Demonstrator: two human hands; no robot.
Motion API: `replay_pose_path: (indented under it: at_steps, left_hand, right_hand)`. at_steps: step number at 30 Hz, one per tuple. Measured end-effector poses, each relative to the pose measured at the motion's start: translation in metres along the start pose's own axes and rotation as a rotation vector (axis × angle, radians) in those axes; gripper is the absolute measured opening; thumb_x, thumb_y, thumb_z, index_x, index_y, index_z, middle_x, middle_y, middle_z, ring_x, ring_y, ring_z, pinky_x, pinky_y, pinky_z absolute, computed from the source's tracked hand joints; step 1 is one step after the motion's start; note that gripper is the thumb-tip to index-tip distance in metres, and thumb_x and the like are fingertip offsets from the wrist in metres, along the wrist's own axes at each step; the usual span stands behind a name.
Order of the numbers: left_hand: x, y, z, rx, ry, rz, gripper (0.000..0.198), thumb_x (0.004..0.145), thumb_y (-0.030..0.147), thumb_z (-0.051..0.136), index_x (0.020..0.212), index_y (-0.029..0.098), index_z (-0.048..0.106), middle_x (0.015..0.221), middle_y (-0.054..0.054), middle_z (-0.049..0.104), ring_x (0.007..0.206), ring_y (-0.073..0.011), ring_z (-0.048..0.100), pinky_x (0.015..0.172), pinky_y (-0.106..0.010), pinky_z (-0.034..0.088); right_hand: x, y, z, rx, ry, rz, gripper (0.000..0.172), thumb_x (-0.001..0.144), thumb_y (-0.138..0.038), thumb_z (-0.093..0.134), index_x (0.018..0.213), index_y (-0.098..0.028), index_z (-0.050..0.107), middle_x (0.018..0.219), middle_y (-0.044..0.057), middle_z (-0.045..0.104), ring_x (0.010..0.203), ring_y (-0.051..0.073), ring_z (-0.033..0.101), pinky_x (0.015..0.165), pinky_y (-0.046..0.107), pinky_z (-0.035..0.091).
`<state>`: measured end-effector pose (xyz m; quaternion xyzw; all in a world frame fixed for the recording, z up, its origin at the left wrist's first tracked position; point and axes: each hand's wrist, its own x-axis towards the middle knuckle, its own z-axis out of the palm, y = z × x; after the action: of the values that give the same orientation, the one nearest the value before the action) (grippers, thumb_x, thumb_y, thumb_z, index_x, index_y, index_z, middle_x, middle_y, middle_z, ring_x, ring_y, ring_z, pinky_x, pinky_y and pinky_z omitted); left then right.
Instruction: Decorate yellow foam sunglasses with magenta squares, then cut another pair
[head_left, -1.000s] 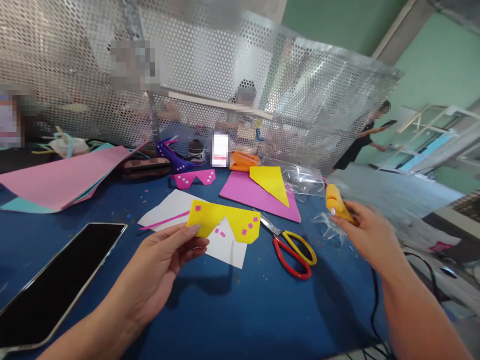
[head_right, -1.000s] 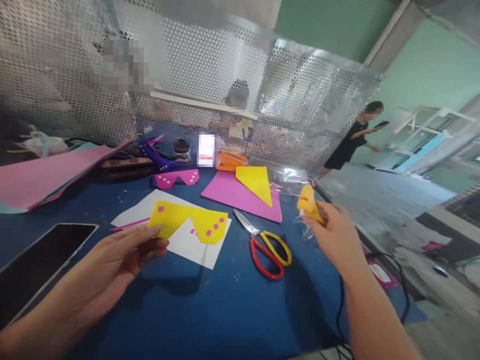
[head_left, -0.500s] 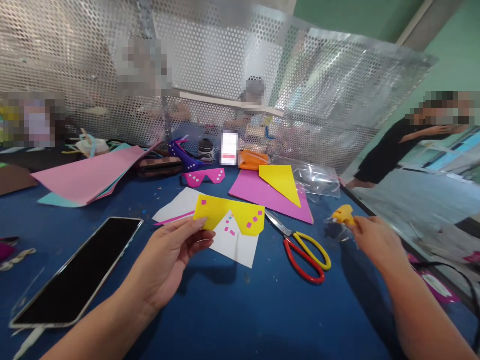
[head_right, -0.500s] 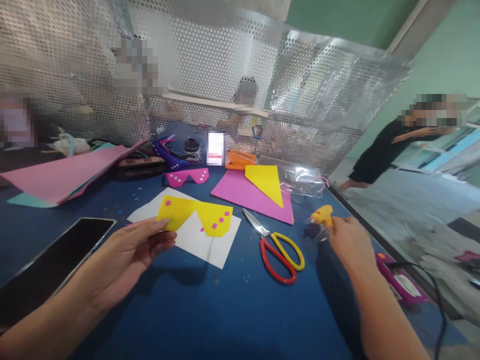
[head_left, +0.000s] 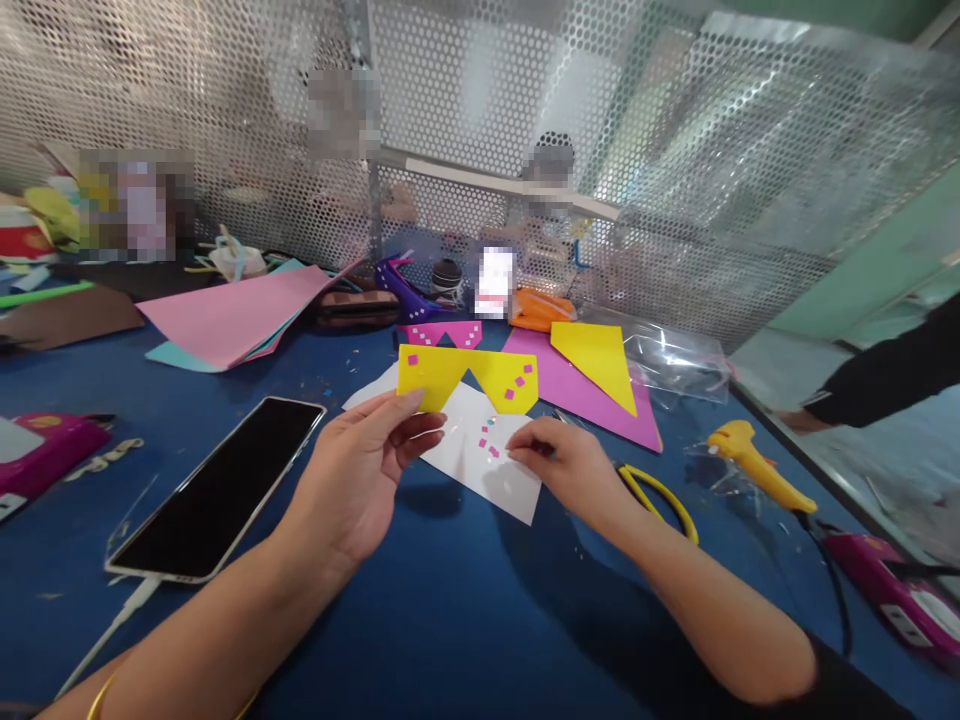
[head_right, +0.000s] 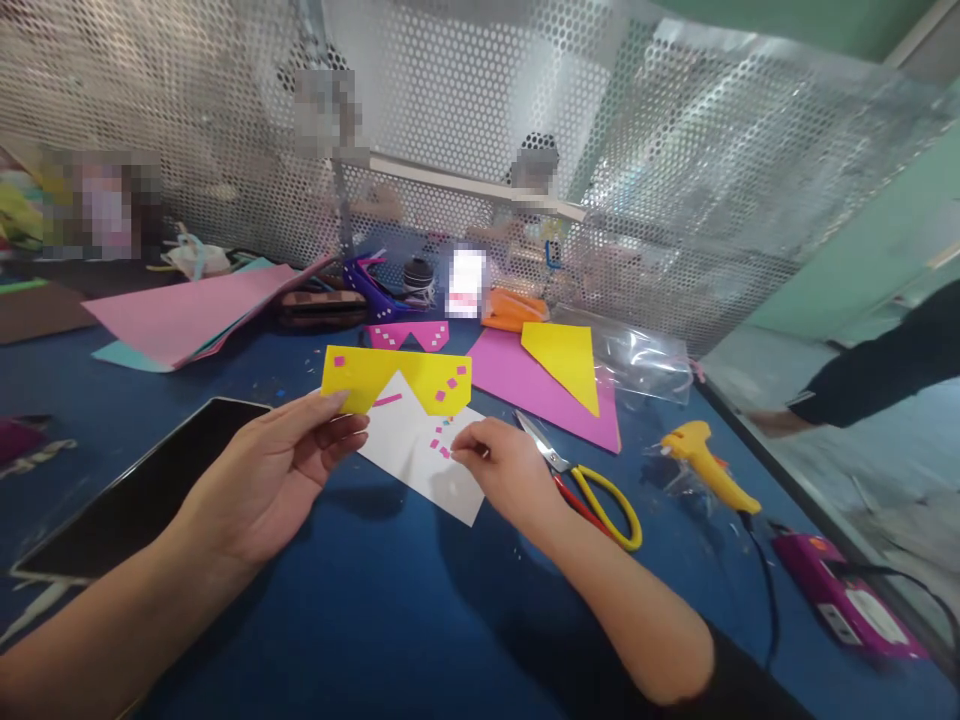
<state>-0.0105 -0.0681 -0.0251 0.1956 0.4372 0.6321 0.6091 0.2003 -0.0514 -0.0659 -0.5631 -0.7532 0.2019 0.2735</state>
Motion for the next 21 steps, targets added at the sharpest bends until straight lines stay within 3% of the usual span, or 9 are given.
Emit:
replay_pose_path:
  at_steps: [3, 8, 12, 21]
  left_hand:
    - [0.001, 0.002, -0.002, -0.024, -0.013, 0.01, 0.001, 0.073, 0.013, 0.077, 0.073, 0.013, 0.077, 0.071, -0.003, 0.074, 0.061, -0.0111, 0.068, 0.056, -0.017, 0.057]
    - [0.0, 0.001, -0.006, -0.029, -0.045, -0.007, 0.008, 0.07, 0.019, 0.081, 0.074, 0.013, 0.078, 0.07, -0.003, 0.073, 0.063, -0.0115, 0.068, 0.056, -0.017, 0.056]
    - [-0.002, 0.001, -0.006, -0.016, -0.062, -0.034, 0.012, 0.065, 0.02, 0.084, 0.075, 0.014, 0.078, 0.072, -0.002, 0.074, 0.064, -0.0118, 0.068, 0.057, -0.017, 0.056]
    - [-0.004, -0.005, -0.006, 0.026, -0.121, -0.056, 0.009, 0.071, 0.021, 0.081, 0.077, 0.015, 0.079, 0.076, -0.003, 0.074, 0.065, -0.012, 0.068, 0.057, -0.018, 0.056]
  right_hand:
    - [0.024, 0.012, 0.019, -0.028, -0.02, 0.056, 0.005, 0.086, -0.023, 0.065, 0.084, -0.021, 0.069, 0.088, 0.002, 0.071, 0.078, 0.016, 0.066, 0.073, 0.031, 0.053]
    - [0.046, 0.029, 0.036, -0.043, -0.077, 0.102, 0.029, 0.095, -0.036, 0.059, 0.118, -0.018, 0.061, 0.118, 0.008, 0.064, 0.097, 0.019, 0.065, 0.082, 0.04, 0.056]
    - [0.048, 0.033, 0.046, -0.048, -0.078, 0.091, 0.032, 0.095, -0.035, 0.06, 0.122, -0.018, 0.06, 0.123, 0.008, 0.062, 0.102, 0.021, 0.064, 0.086, 0.043, 0.055]
    - [0.047, 0.038, 0.053, -0.052, -0.107, 0.06, 0.034, 0.095, -0.035, 0.06, 0.124, -0.019, 0.058, 0.125, 0.009, 0.061, 0.104, 0.022, 0.064, 0.087, 0.044, 0.055]
